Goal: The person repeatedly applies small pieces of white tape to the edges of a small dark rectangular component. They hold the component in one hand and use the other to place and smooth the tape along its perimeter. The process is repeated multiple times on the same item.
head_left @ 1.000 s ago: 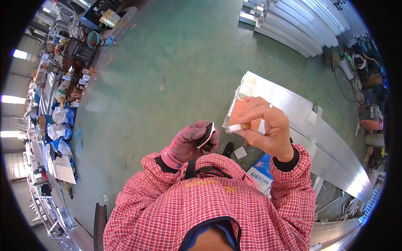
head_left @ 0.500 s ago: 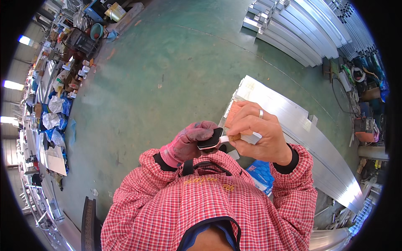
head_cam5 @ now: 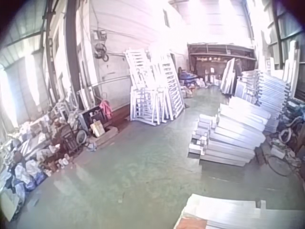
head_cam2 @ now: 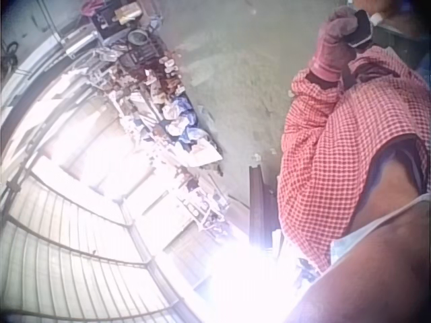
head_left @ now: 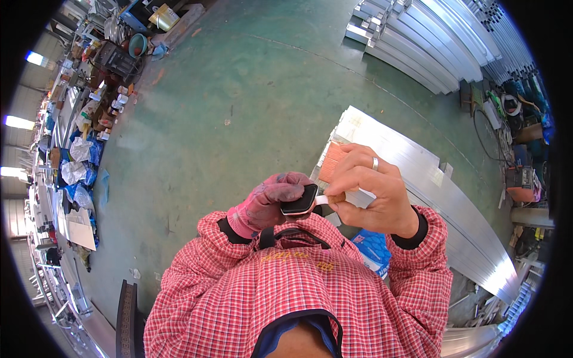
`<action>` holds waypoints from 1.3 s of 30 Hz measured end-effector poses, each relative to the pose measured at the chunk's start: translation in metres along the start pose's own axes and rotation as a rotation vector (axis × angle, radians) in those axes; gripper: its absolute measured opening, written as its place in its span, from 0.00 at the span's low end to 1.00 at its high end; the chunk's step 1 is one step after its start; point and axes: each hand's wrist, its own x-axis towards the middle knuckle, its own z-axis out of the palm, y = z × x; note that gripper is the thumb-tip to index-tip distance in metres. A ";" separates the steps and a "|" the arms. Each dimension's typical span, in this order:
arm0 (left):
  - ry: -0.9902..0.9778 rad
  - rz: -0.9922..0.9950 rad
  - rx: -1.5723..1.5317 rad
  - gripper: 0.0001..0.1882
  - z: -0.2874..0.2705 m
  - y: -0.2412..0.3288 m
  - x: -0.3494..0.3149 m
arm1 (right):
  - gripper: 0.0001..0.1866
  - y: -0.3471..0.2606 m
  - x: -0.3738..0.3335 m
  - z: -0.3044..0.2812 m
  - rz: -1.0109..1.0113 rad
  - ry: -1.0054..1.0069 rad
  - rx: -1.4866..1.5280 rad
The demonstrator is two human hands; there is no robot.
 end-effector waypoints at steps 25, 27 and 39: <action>0.080 -0.001 0.006 0.17 0.003 -0.006 -0.002 | 0.12 -0.006 -0.004 -0.002 0.017 -0.006 -0.029; 0.055 0.022 0.067 0.19 0.002 -0.005 -0.001 | 0.12 -0.003 -0.002 -0.005 0.025 -0.014 -0.035; 0.267 0.236 0.227 0.13 0.007 -0.002 -0.002 | 0.11 0.003 -0.012 -0.006 0.182 0.088 0.011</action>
